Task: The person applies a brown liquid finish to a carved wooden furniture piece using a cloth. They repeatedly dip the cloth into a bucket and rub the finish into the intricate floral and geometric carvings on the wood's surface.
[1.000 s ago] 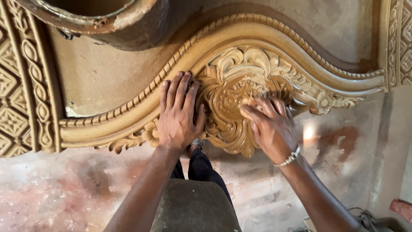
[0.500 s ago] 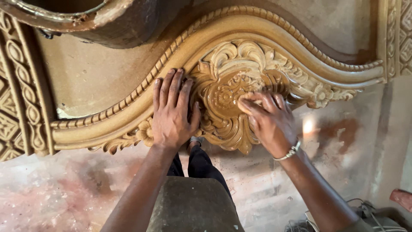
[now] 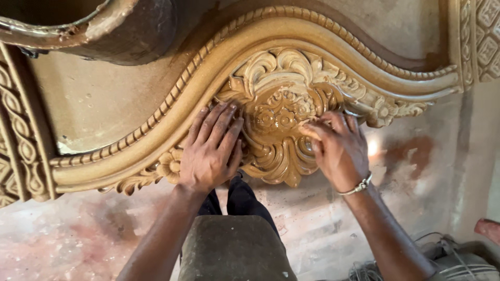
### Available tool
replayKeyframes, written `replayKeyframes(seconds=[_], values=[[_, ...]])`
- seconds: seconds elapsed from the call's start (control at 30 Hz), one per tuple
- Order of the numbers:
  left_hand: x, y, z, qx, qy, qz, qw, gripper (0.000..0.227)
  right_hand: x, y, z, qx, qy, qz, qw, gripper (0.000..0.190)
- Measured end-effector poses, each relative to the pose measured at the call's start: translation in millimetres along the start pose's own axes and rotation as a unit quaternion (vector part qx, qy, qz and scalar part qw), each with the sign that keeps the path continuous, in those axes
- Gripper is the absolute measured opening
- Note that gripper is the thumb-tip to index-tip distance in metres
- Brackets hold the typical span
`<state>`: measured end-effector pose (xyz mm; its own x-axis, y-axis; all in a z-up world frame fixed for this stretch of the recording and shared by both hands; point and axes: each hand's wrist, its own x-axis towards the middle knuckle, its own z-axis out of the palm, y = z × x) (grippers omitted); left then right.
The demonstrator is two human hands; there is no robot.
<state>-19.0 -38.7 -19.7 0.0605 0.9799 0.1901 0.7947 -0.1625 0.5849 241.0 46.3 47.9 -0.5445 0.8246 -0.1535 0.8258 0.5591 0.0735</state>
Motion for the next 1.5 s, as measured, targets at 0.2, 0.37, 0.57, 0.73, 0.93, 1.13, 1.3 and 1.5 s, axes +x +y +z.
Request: replayKeyframes(seconds=[0.2,0.37,0.57,0.73,0.93,1.13,1.3,1.5], values=[[11,20,9,0.019,-0.017,-0.015,1.0,0.05,6,-6,14,0.067,0.032,-0.006,0.997,0.021],[15,17,18,0.022,-0.009,-0.055,0.998,0.056,2,-8,15,0.042,0.071,-0.04,0.996,0.018],[16,16,12,0.001,0.011,-0.062,0.998,0.057,8,11,5,0.093,0.038,0.018,0.995,0.02],[16,18,12,0.005,0.007,-0.06,0.998,0.055,-3,-19,9,0.134,0.076,0.019,0.988,0.032],[19,20,11,0.01,0.005,-0.054,0.998,0.054,-9,-52,-11,0.033,-0.005,-0.022,0.999,0.044],[19,21,7,-0.012,0.022,-0.063,0.998,0.053,2,0,-18,-0.007,-0.032,0.027,0.999,0.04],[20,20,11,0.008,0.0,-0.065,0.998,0.055,3,5,-5,0.062,-0.042,-0.002,0.997,0.029],[18,20,13,0.022,-0.015,-0.061,0.998,0.056,29,39,-1,0.001,0.043,0.011,0.999,0.029]])
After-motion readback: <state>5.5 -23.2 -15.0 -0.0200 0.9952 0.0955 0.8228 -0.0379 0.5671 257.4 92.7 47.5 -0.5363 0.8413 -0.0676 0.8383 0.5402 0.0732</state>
